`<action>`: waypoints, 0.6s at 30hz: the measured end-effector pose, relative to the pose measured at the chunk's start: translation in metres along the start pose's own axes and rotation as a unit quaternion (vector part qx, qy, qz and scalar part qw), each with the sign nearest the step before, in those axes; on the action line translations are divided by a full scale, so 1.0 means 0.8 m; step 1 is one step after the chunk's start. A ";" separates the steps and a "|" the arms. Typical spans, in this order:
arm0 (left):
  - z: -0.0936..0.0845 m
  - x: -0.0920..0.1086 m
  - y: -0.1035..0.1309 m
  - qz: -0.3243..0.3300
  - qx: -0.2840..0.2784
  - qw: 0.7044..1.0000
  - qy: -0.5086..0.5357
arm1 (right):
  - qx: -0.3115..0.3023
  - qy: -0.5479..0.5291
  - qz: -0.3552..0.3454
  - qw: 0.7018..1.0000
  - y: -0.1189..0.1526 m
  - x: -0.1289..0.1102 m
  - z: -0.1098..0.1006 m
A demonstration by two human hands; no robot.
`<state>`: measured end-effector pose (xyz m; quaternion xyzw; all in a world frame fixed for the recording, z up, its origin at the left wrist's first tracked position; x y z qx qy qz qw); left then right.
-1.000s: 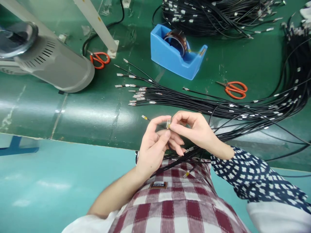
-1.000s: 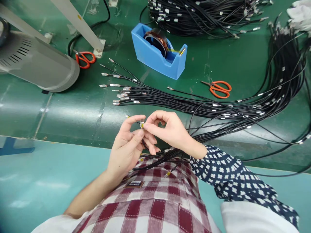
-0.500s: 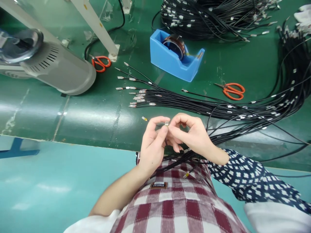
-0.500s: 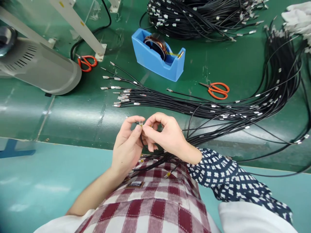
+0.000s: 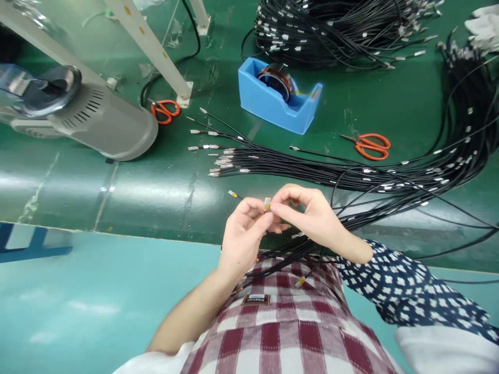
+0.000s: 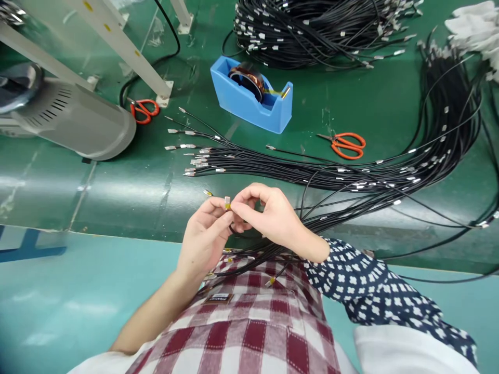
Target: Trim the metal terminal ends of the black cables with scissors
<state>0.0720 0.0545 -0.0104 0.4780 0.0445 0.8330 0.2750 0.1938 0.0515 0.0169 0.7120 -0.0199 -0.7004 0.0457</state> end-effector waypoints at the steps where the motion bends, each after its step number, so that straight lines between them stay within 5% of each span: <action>1: -0.002 -0.002 0.000 -0.006 0.008 1.000 0.007 | 0.001 -0.001 0.003 1.000 0.000 0.001 0.000; 9: 0.002 -0.013 0.003 -0.042 0.011 0.997 0.058 | 0.043 0.054 -0.009 0.998 0.004 -0.002 -0.005; 18: 0.009 -0.016 0.003 -0.037 -0.002 0.999 0.030 | 0.019 0.043 0.008 0.999 -0.002 -0.002 -0.008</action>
Point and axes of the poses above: each hand's wrist, its own y-axis away from the middle knuckle, its own z-axis out of the palm, x = y × z, the point moved 8 cm from there along -y, towards the middle knuckle, and after that the axes turned 2 degrees about -z, right-handed, at the moved point
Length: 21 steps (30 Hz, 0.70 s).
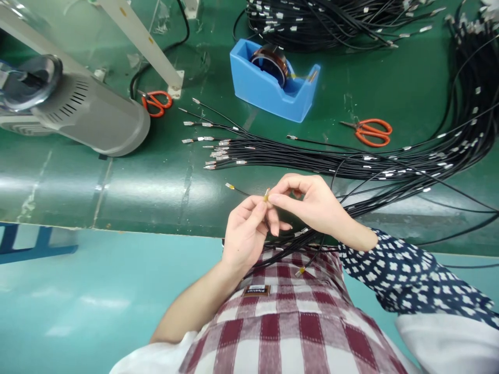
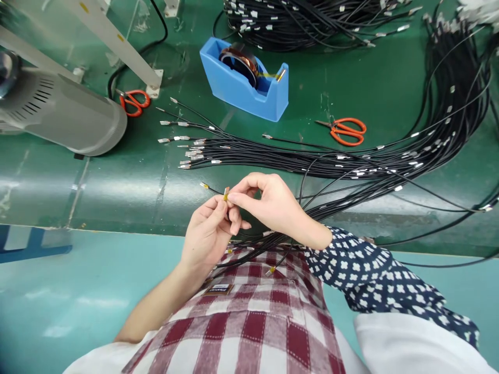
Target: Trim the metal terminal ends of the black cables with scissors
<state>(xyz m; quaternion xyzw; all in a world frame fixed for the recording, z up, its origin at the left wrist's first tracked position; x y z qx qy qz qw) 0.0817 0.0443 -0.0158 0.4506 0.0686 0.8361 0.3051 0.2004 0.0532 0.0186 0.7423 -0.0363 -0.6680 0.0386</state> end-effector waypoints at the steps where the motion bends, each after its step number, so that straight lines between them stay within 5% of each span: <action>1: 0.001 -0.001 0.000 0.000 -0.005 1.000 0.000 | -0.001 0.001 -0.004 1.000 -0.001 0.000 0.000; 21: 0.006 -0.009 -0.002 -0.032 -0.063 0.997 0.033 | -0.015 -0.145 0.052 0.988 -0.008 0.023 0.014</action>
Point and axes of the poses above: each hand's wrist, its own y-axis away from the middle knuckle, its own z-axis out of the palm, x = y × z, the point moved 8 cm from there along -y, towards the middle knuckle, and after that the axes turned 2 degrees about -z, right-handed, at the moved point
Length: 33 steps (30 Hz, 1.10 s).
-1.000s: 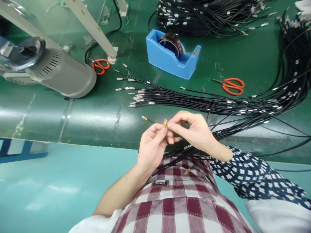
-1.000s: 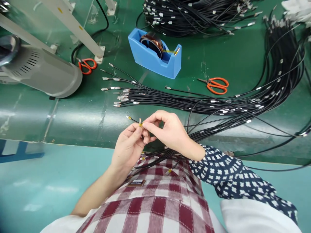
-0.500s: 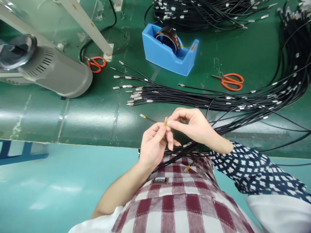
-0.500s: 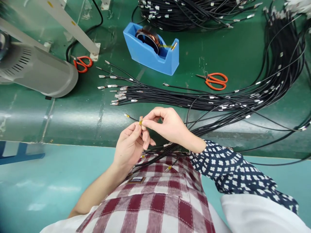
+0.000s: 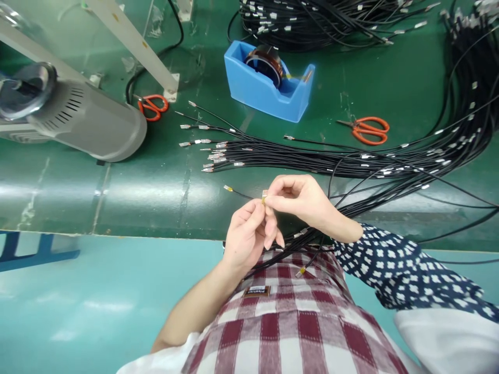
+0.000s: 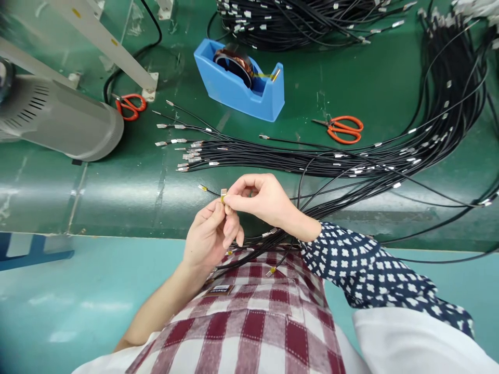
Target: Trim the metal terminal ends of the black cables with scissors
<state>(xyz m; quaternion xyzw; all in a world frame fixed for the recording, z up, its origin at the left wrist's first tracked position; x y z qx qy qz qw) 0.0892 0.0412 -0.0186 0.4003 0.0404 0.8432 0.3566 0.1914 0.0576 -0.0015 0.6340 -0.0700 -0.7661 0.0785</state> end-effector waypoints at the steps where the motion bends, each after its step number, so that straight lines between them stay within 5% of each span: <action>1: 0.000 0.000 0.000 -0.002 -0.001 1.000 -0.001 | -0.005 -0.011 0.004 1.000 -0.001 0.001 0.001; 13: -0.003 -0.003 -0.004 -0.028 -0.023 0.999 0.013 | -0.075 0.013 -0.014 0.997 -0.011 -0.009 0.006; 26: -0.017 -0.015 -0.009 -0.075 -0.019 0.997 0.019 | -0.021 0.128 0.043 0.991 -0.021 0.017 -0.020; 33: -0.020 0.002 -0.011 -0.008 0.039 0.999 -0.011 | 0.047 0.102 -0.030 0.993 0.015 -0.002 -0.032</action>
Point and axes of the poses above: each hand's wrist, its own y-axis away from the middle knuckle, its own z-axis out of the palm, x = y × z, the point moved 8 cm from there along -y, towards the middle knuckle, and after that the axes turned 2 degrees about -z, right-handed, at the moved point
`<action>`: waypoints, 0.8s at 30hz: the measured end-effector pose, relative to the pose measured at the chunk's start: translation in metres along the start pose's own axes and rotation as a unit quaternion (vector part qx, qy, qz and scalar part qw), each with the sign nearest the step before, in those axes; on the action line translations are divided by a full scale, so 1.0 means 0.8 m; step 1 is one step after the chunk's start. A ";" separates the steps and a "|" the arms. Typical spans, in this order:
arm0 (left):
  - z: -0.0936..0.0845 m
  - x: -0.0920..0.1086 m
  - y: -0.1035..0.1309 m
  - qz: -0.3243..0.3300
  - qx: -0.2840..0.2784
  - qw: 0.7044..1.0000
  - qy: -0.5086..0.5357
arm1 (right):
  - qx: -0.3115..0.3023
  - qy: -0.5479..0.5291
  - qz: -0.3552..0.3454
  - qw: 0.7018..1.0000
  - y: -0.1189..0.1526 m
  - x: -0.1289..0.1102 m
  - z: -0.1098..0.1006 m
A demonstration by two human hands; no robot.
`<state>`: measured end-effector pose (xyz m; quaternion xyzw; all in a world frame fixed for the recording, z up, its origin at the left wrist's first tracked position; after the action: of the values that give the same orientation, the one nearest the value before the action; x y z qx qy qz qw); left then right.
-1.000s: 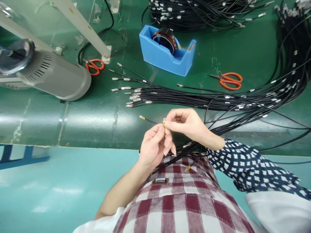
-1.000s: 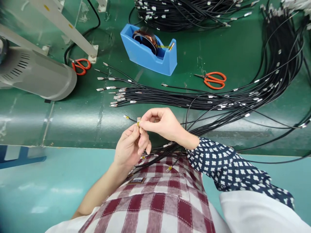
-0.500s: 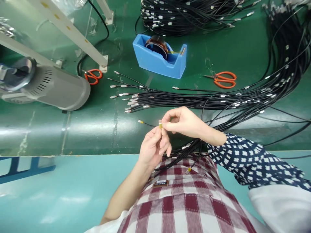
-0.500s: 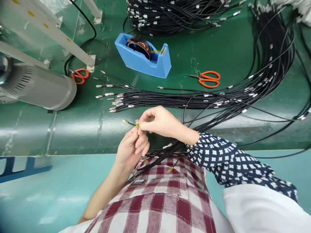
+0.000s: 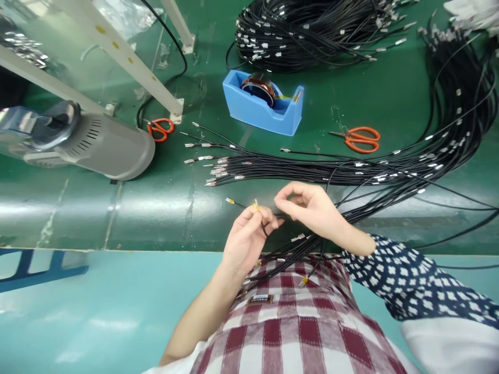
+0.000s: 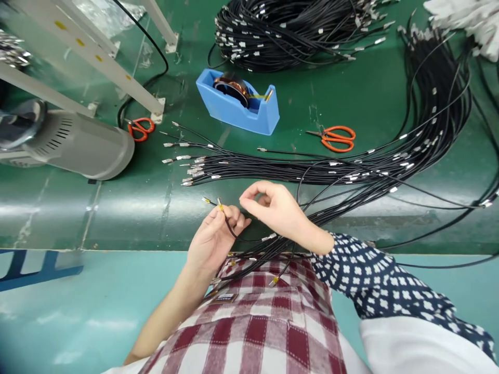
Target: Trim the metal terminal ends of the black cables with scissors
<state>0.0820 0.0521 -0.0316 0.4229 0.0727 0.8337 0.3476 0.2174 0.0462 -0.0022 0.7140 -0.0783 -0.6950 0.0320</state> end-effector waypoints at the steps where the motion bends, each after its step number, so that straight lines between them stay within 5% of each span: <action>1: -0.002 0.002 -0.001 0.012 0.020 1.000 -0.004 | 0.006 0.000 -0.011 1.000 0.007 -0.004 0.001; 7: -0.006 0.005 0.000 0.052 0.084 0.995 -0.009 | -0.062 -0.018 0.062 0.996 0.027 0.014 0.034; 13: -0.005 0.004 0.002 0.036 0.027 0.999 -0.012 | -0.136 -0.172 0.079 0.973 0.022 0.017 0.054; 18: -0.013 0.015 -0.008 0.038 0.034 0.999 -0.009 | -0.164 -0.168 0.087 0.968 0.027 0.012 0.053; 24: 0.013 0.017 -0.016 -0.002 -0.062 0.997 -0.038 | -0.191 -0.171 0.088 0.963 0.031 0.012 0.057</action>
<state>0.0909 0.0690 -0.0215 0.4322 0.0086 0.8189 0.3775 0.1705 0.0233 -0.0096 0.5556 -0.0107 -0.8031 0.2149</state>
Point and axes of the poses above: each hand's wrist, its own y-axis away from the middle knuckle, its own z-axis out of the palm, x = y × z, the point moved 8 cm from there along -y, towards the middle knuckle, and after that the axes turned 2 degrees about -z, right-handed, at the moved point
